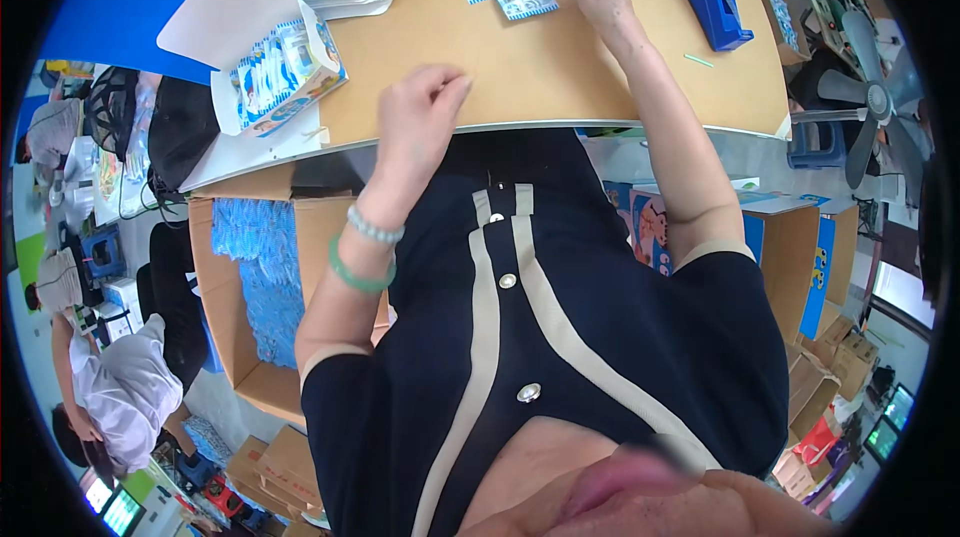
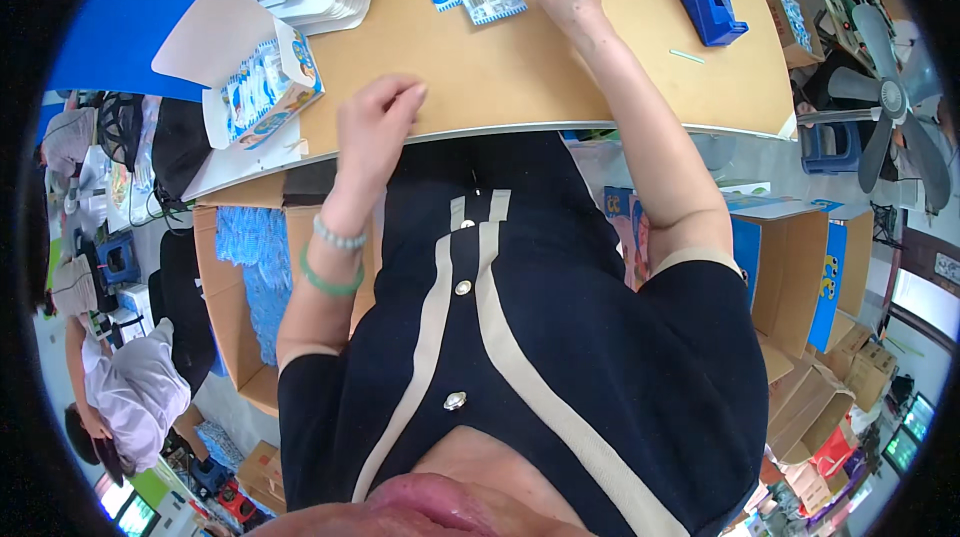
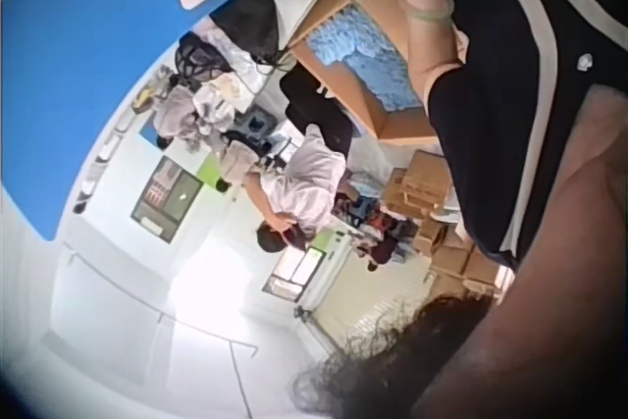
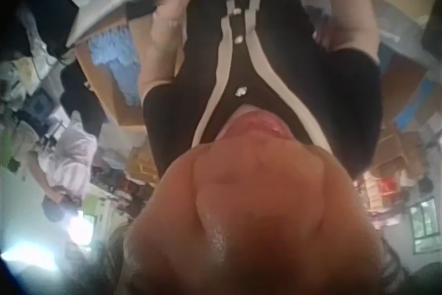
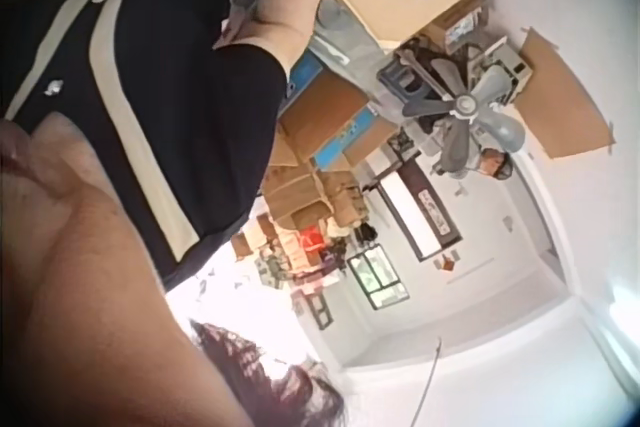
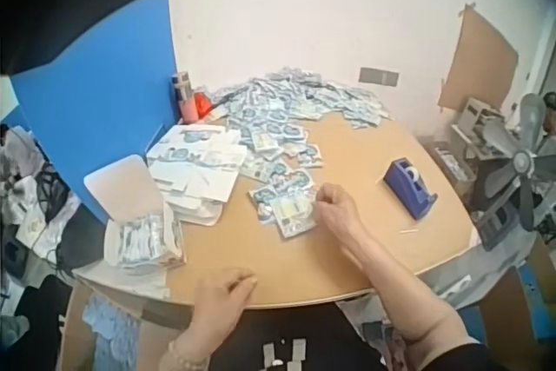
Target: Manual sorting and packing of small blue packets into cardboard boxes.
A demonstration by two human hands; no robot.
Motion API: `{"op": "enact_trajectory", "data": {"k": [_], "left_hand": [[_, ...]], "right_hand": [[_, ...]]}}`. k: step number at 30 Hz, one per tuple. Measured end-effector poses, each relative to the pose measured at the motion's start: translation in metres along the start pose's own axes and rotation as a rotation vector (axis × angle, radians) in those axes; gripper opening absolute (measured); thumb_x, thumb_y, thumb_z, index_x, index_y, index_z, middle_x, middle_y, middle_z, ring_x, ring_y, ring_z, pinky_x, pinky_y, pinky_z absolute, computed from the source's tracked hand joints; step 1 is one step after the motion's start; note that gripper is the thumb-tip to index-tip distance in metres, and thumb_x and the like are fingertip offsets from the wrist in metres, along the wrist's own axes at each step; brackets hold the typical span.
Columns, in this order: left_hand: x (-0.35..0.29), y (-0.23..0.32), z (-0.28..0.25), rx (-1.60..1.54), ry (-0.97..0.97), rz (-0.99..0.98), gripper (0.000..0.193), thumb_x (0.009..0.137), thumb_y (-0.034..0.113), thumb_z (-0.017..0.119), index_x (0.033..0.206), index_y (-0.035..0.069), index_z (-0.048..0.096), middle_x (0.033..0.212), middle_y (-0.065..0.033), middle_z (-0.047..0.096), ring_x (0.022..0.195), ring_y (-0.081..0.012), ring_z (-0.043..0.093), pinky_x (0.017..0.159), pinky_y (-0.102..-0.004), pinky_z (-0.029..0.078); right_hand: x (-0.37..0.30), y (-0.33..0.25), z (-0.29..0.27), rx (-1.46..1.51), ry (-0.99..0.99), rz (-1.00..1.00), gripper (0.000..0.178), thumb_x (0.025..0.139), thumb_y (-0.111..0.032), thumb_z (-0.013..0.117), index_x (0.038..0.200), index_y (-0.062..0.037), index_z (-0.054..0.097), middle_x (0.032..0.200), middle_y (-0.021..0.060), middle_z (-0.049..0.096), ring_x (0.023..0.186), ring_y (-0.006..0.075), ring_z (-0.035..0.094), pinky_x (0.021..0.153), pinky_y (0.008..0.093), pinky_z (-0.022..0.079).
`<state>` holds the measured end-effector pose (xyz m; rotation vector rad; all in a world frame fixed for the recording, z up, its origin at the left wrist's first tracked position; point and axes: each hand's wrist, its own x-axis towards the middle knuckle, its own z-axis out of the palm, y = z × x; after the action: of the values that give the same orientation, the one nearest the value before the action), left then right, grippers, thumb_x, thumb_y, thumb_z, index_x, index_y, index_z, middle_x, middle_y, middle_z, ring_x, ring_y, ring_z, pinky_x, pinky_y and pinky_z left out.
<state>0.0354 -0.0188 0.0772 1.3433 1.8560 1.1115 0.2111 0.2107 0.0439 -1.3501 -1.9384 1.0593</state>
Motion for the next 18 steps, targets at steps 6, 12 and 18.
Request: {"op": "enact_trajectory", "data": {"k": [6,12,18], "left_hand": [[0.062,-0.002,0.037,-0.656,-0.132,-0.252,0.024,0.095,0.018,0.059,0.104,-0.004,0.062,0.080,-0.0052,0.061,0.068,-0.0124,0.063,0.061,-0.0242,0.053],[0.093,-0.014,0.047,-0.632,-0.197,-0.282,0.028,0.096,0.021,0.059,0.107,-0.005,0.060,0.087,-0.0081,0.064,0.075,-0.0161,0.064,0.069,-0.0273,0.055],[0.083,-0.011,0.041,-0.636,-0.115,-0.290,0.021,0.095,0.014,0.055,0.101,-0.004,0.061,0.089,-0.0107,0.067,0.068,-0.0166,0.066,0.062,-0.0280,0.056]], "right_hand": [[-0.023,-0.028,0.013,-0.550,0.272,-0.022,0.037,0.079,-0.038,0.068,0.098,-0.0063,0.067,0.096,0.0129,0.070,0.093,0.0304,0.067,0.083,0.0416,0.051],[-0.031,-0.030,0.036,-0.568,0.027,-0.088,0.034,0.083,-0.038,0.066,0.096,-0.0076,0.069,0.094,0.0154,0.069,0.092,0.0317,0.066,0.081,0.0415,0.051],[-0.058,-0.029,0.052,0.147,-0.336,-0.215,0.035,0.085,-0.038,0.065,0.106,-0.0106,0.069,0.099,0.0163,0.068,0.097,0.0318,0.064,0.084,0.0406,0.049]]}}
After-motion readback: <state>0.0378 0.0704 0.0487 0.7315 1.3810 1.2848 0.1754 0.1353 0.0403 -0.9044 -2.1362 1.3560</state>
